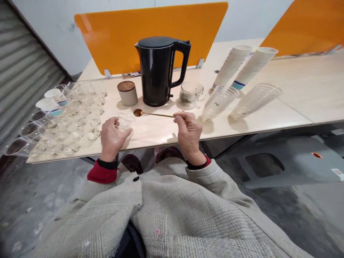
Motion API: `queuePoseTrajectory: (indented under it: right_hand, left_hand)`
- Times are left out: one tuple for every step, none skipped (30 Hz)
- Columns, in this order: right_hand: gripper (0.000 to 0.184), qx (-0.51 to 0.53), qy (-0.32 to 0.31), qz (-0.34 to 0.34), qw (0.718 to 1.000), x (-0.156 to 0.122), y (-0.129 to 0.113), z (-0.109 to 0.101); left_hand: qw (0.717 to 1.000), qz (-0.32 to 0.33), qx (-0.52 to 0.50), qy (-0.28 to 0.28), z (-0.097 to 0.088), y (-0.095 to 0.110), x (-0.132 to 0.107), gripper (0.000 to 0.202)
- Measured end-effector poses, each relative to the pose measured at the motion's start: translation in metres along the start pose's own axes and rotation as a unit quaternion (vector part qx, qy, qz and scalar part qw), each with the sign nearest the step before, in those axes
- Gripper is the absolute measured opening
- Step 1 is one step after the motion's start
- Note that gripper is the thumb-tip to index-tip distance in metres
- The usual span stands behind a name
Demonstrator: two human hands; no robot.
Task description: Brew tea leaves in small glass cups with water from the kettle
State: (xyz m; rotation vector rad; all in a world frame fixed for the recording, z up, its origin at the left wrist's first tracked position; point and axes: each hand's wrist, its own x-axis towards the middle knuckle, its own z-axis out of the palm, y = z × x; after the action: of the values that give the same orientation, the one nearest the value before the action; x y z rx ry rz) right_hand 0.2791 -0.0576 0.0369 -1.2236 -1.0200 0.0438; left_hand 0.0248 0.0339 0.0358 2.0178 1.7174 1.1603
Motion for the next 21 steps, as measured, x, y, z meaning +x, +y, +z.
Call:
queuePoseTrajectory:
  right_hand:
    - [0.013, -0.002, 0.0, -0.002, 1.0, 0.0, -0.001, -0.001]
    - [0.013, -0.006, 0.0, -0.003, 1.0, 0.0, -0.001, -0.002]
    - [0.013, -0.01, 0.0, -0.002, 1.0, 0.0, -0.002, -0.003]
    - [0.013, -0.013, 0.001, 0.0, 1.0, 0.0, -0.002, -0.004]
    - [0.013, -0.013, 0.004, 0.004, 1.0, -0.001, -0.001, -0.005]
    - [0.013, -0.01, 0.006, 0.007, 1.0, -0.001, 0.0, -0.006]
    - [0.013, -0.008, 0.006, 0.009, 1.0, -0.001, 0.001, -0.007]
    - [0.014, -0.007, 0.004, 0.01, 1.0, -0.001, 0.002, -0.009]
    - [0.014, -0.006, 0.002, 0.011, 1.0, -0.001, 0.003, -0.01]
    - [0.013, -0.003, 0.0, 0.011, 1.0, -0.001, 0.004, -0.011]
    - [0.012, 0.0, 0.0, 0.01, 1.0, -0.001, 0.006, -0.012]
    - [0.012, 0.002, 0.001, 0.01, 1.0, -0.001, 0.006, -0.012]
    - [0.011, 0.003, 0.002, 0.009, 1.0, 0.0, 0.007, -0.013]
    - [0.011, 0.003, 0.003, 0.008, 1.0, 0.0, 0.007, -0.013]
    - [0.011, 0.0, 0.003, 0.007, 1.0, 0.001, 0.008, -0.014]
    - [0.012, -0.002, 0.004, 0.007, 1.0, 0.001, 0.008, -0.014]
    - [0.013, -0.004, 0.007, 0.008, 1.0, 0.002, 0.008, -0.015]
    - [0.013, -0.004, 0.011, 0.008, 1.0, 0.002, 0.008, -0.015]
    - [0.013, -0.004, 0.013, 0.009, 1.0, 0.003, 0.008, -0.016]
    - [0.013, -0.005, 0.016, 0.011, 1.0, 0.004, 0.008, -0.016]
    - [0.013, -0.007, 0.018, 0.012, 1.0, 0.004, 0.008, -0.017]
  left_hand:
    - [1.0, -0.001, -0.001, -0.002, 0.0, 0.0, 0.0, 0.051]
    - [1.0, -0.003, -0.006, -0.004, -0.001, 0.0, 0.0, 0.051]
    - [1.0, -0.006, -0.019, -0.008, -0.001, -0.001, 0.0, 0.052]
    - [0.999, -0.01, -0.039, -0.015, -0.001, -0.003, 0.001, 0.053]
    - [0.997, -0.019, -0.064, -0.023, -0.002, -0.005, 0.001, 0.054]
    - [0.995, -0.032, -0.092, -0.031, -0.003, -0.007, 0.002, 0.055]
    - [0.991, -0.048, -0.121, -0.037, -0.004, -0.009, 0.003, 0.057]
    - [0.986, -0.064, -0.15, -0.039, -0.005, -0.011, 0.003, 0.057]
    - [0.98, -0.075, -0.181, -0.04, -0.006, -0.012, 0.002, 0.056]
    - [0.972, -0.08, -0.215, -0.042, -0.006, -0.012, 0.001, 0.056]
    - [0.964, -0.082, -0.25, -0.044, -0.006, -0.012, -0.001, 0.057]
    - [0.954, -0.082, -0.282, -0.05, -0.006, -0.011, -0.004, 0.058]
    - [0.946, -0.083, -0.309, -0.06, -0.004, -0.009, -0.008, 0.06]
    - [0.939, -0.086, -0.325, -0.071, -0.002, -0.007, -0.011, 0.062]
    - [0.937, -0.084, -0.327, -0.085, 0.0, -0.005, -0.013, 0.063]
    - [0.939, -0.08, -0.321, -0.095, 0.003, -0.004, -0.015, 0.064]
    - [0.943, -0.075, -0.309, -0.095, 0.005, -0.004, -0.016, 0.064]
    - [0.949, -0.071, -0.295, -0.084, 0.007, -0.005, -0.016, 0.064]
    - [0.954, -0.069, -0.283, -0.069, 0.008, -0.006, -0.016, 0.063]
    - [0.958, -0.065, -0.273, -0.056, 0.01, -0.008, -0.015, 0.063]
    - [0.961, -0.061, -0.265, -0.047, 0.01, -0.01, -0.013, 0.063]
